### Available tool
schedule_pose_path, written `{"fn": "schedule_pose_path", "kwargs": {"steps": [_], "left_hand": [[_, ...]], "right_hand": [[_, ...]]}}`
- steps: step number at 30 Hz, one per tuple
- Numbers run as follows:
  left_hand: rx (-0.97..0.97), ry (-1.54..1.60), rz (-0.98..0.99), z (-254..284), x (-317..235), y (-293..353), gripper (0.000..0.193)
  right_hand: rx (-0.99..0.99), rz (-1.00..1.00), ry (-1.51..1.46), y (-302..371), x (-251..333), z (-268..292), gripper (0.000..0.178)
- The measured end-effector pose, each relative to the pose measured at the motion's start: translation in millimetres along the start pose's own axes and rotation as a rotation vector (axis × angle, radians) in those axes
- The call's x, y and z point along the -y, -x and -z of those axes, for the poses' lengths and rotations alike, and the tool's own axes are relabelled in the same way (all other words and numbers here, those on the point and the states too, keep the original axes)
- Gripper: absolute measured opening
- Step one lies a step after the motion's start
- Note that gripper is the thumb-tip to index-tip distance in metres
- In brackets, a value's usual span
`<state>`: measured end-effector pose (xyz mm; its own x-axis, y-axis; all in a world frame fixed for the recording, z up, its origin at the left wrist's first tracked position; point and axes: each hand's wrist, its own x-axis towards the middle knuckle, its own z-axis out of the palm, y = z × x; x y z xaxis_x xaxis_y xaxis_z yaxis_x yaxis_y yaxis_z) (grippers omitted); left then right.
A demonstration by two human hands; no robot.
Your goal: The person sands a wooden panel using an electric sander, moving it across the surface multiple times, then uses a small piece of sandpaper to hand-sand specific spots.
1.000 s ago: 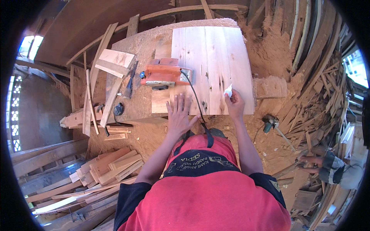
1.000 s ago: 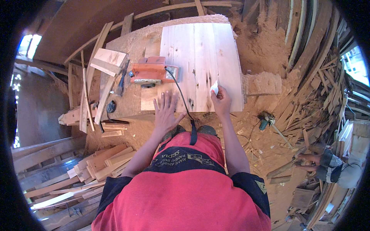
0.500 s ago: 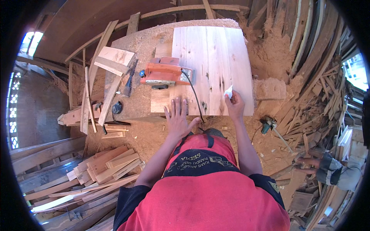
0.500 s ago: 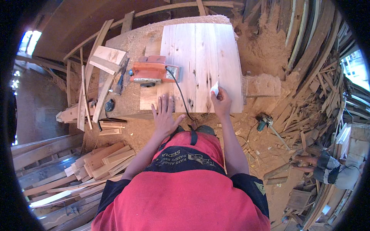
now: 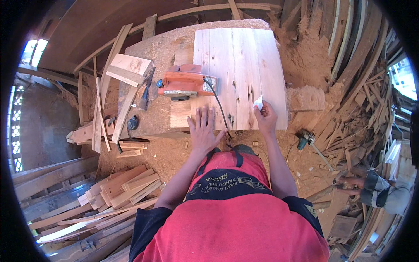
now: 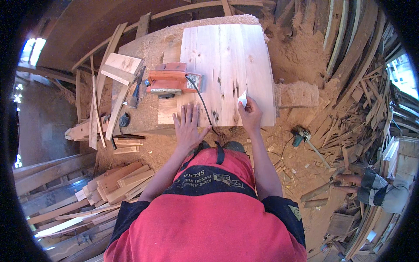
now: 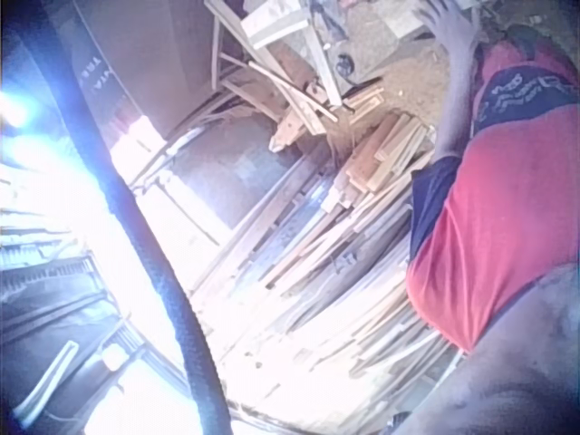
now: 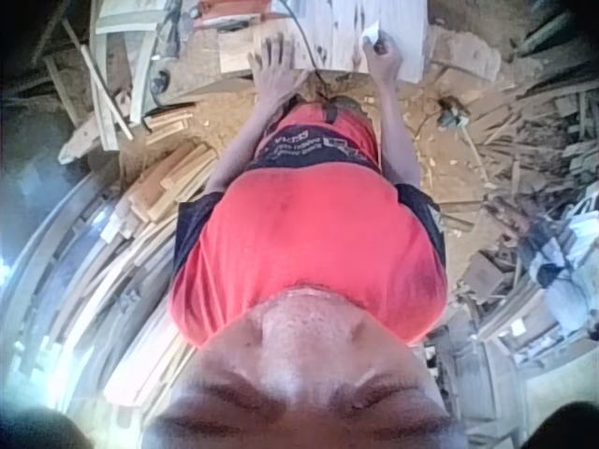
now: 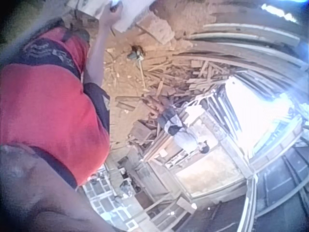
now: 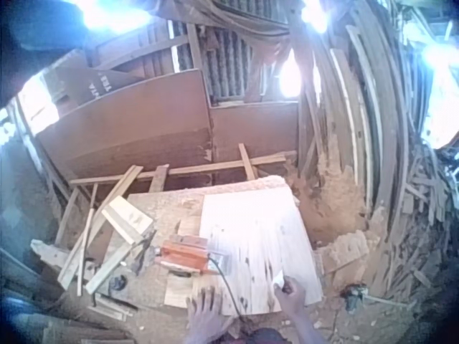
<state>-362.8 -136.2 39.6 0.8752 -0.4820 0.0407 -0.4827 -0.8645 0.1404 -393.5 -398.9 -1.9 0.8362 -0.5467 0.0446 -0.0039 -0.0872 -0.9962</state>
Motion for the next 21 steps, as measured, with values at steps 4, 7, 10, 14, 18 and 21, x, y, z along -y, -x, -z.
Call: {"fn": "schedule_pose_path", "kwargs": {"steps": [4, 7, 10, 14, 18, 21], "left_hand": [[-0.011, 0.078, -0.034, -1.8, 7.3, -6.6, 0.097], [-0.052, 0.176, -0.066, 0.1, 14.8, -9.7, 0.097], [0.026, 0.078, -0.109, 0.9, 14.4, -13.6, 0.097], [0.130, 0.053, -0.310, 3.7, 14.4, 7.6, 0.093], [-0.008, 0.147, -0.103, 1.7, 22.4, 6.8, 0.088], [0.017, 0.158, -0.202, 10.7, 22.7, 12.1, 0.080]], "right_hand": [[0.011, -0.009, 0.024, -0.9, 0.7, 0.7, 0.036], [0.011, -0.015, 0.034, -0.1, 2.2, 0.6, 0.036], [0.007, -0.030, 0.026, -1.1, 0.3, 0.0, 0.036], [0.028, 0.023, 0.003, -3.0, -4.5, 3.7, 0.036], [0.059, -0.010, -0.010, 4.1, 4.5, -1.3, 0.035], [0.140, -0.028, -0.016, 21.9, 28.3, -16.7, 0.035]]}}
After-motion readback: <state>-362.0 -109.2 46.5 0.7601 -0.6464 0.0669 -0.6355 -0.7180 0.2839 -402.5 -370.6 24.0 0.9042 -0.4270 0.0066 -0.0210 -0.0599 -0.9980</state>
